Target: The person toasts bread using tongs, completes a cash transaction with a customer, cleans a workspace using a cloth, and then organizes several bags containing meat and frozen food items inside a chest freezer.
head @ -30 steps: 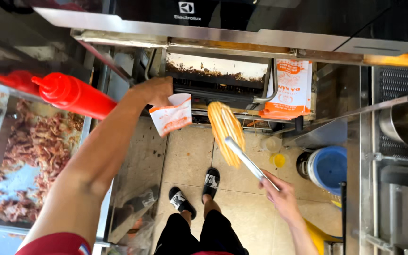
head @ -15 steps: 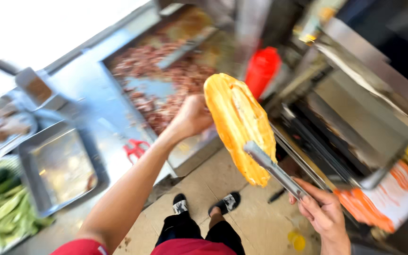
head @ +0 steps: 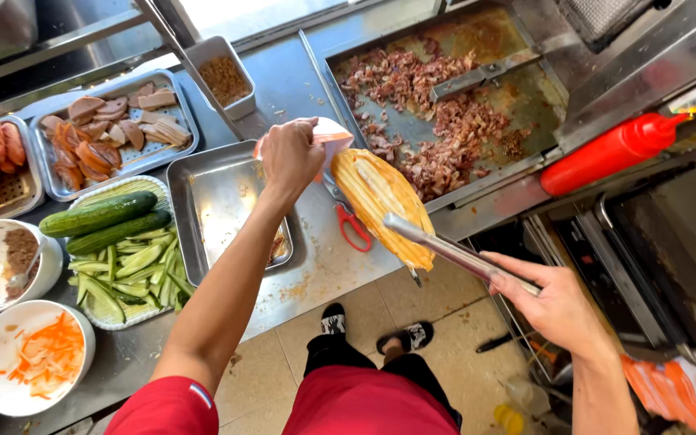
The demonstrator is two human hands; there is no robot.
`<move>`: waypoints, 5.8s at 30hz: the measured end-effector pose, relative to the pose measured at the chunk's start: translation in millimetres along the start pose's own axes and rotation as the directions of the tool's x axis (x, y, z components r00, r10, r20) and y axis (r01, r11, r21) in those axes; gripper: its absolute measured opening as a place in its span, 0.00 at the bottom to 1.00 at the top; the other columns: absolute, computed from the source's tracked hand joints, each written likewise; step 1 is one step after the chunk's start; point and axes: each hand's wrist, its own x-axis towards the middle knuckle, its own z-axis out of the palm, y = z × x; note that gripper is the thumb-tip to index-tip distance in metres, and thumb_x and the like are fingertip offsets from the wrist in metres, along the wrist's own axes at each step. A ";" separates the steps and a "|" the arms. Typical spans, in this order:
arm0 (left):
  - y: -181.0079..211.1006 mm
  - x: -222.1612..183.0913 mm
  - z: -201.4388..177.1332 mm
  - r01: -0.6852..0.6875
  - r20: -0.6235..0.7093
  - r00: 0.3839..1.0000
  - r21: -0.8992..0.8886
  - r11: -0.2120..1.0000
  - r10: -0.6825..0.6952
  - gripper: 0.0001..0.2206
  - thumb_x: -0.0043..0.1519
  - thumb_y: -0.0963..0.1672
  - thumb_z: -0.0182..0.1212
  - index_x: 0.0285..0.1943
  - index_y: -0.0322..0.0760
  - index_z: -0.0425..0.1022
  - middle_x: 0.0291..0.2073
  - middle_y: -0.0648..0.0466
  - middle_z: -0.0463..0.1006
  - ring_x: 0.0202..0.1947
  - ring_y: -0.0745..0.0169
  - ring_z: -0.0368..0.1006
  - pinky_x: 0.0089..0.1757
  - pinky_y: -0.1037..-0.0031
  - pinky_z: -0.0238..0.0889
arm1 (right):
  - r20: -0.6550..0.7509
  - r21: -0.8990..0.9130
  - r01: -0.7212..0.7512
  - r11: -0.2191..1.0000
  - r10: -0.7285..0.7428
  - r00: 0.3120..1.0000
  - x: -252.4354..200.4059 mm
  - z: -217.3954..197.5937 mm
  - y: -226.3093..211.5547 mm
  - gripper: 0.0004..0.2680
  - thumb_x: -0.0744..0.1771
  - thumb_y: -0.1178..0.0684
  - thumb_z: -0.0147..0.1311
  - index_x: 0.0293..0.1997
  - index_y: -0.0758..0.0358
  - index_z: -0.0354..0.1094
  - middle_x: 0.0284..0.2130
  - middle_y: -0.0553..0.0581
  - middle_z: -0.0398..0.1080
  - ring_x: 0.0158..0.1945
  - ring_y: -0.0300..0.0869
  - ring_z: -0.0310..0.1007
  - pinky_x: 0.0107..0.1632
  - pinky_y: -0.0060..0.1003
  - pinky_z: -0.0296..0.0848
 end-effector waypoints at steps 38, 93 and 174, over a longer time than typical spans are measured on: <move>-29.3 -22.3 11.7 -0.240 0.206 0.961 0.290 0.927 0.185 0.14 0.62 0.46 0.59 0.41 0.26 0.78 0.65 0.37 0.70 0.62 0.32 0.70 0.51 0.54 0.72 | -0.058 0.083 -0.150 0.985 0.155 0.986 27.3 93.2 -29.0 0.14 0.66 0.48 0.57 0.56 0.59 0.76 0.25 0.47 0.78 0.32 0.33 0.71 0.39 0.31 0.71; 473.5 -334.6 404.4 -0.396 0.809 0.092 -0.506 0.767 0.581 0.13 0.59 0.46 0.60 0.52 0.50 0.82 0.40 0.53 0.85 0.40 0.49 0.82 0.44 0.62 0.74 | -0.626 0.659 -0.687 0.308 0.731 -0.272 -281.4 -159.8 557.6 0.17 0.62 0.41 0.66 0.46 0.65 0.77 0.46 0.69 0.76 0.51 0.59 0.76 0.54 0.50 0.74; 481.9 -26.7 487.8 -0.916 0.765 -0.219 -0.375 0.143 0.606 0.16 0.59 0.55 0.64 0.40 0.44 0.85 0.64 0.43 0.67 0.56 0.40 0.72 0.54 0.52 0.66 | -0.469 0.857 0.258 0.446 0.883 0.033 -103.7 -12.0 401.4 0.15 0.69 0.46 0.55 0.57 0.64 0.69 0.27 0.53 0.72 0.19 0.30 0.59 0.21 0.27 0.56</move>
